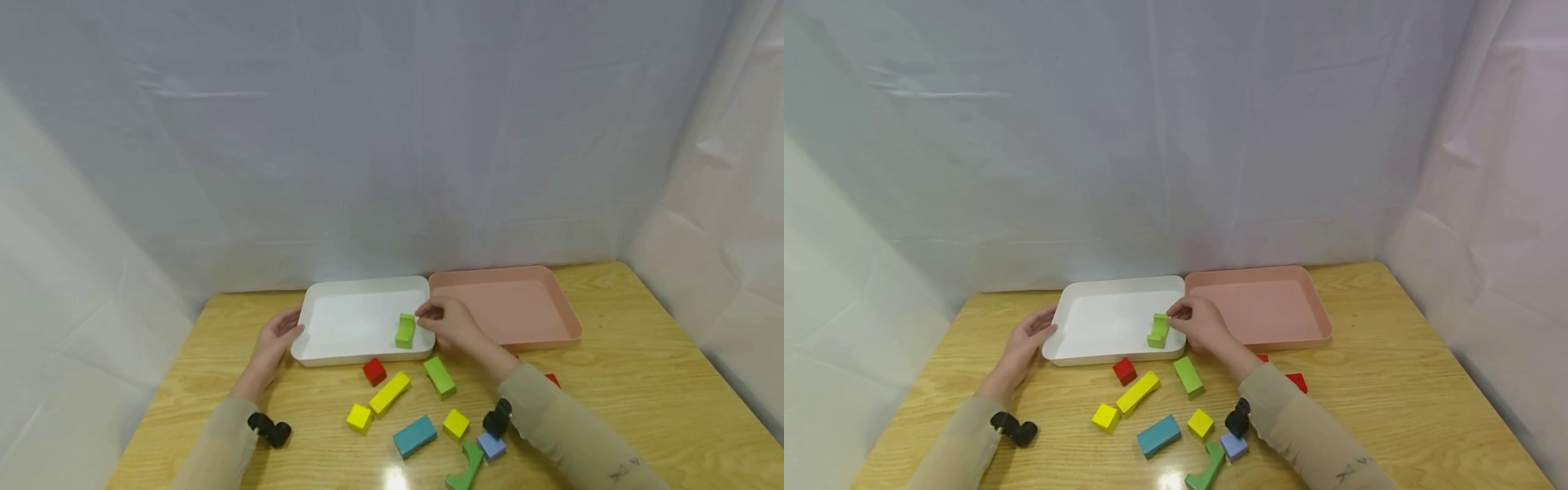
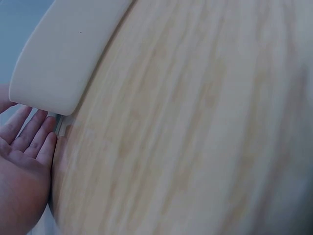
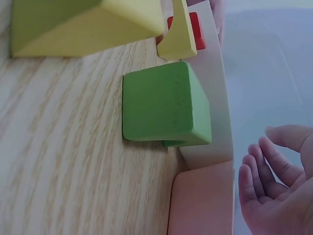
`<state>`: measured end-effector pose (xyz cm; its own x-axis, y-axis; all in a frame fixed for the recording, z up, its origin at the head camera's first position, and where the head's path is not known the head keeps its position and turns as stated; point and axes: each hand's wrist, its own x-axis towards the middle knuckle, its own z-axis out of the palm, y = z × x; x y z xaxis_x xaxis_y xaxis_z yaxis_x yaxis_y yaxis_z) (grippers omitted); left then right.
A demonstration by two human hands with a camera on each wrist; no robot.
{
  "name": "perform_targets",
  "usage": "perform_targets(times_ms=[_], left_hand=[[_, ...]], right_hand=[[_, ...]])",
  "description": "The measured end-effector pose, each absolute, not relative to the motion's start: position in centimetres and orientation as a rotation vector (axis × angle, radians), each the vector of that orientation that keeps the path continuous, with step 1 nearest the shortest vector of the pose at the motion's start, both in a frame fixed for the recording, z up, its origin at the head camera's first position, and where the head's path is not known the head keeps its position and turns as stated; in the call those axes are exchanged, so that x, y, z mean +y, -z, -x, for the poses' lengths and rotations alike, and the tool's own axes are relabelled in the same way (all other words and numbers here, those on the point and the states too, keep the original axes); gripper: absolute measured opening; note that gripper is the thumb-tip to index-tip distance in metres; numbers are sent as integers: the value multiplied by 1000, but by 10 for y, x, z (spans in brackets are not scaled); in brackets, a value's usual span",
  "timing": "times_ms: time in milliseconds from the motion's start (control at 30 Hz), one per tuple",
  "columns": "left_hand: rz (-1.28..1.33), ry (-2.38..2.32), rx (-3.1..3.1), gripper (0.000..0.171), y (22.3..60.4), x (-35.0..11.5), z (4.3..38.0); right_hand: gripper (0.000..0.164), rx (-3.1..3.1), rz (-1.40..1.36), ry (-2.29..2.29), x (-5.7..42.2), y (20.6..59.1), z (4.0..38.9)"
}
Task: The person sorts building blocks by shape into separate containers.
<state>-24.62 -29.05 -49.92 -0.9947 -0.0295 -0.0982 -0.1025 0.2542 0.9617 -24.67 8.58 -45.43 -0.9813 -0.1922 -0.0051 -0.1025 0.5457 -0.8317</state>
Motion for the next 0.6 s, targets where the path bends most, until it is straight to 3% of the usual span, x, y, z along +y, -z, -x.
perform_targets(times_ms=[600], left_hand=[[140,-1878,2439,58,500,-292,248]], right_hand=[[17,2658,352,1473,99,433,234]])
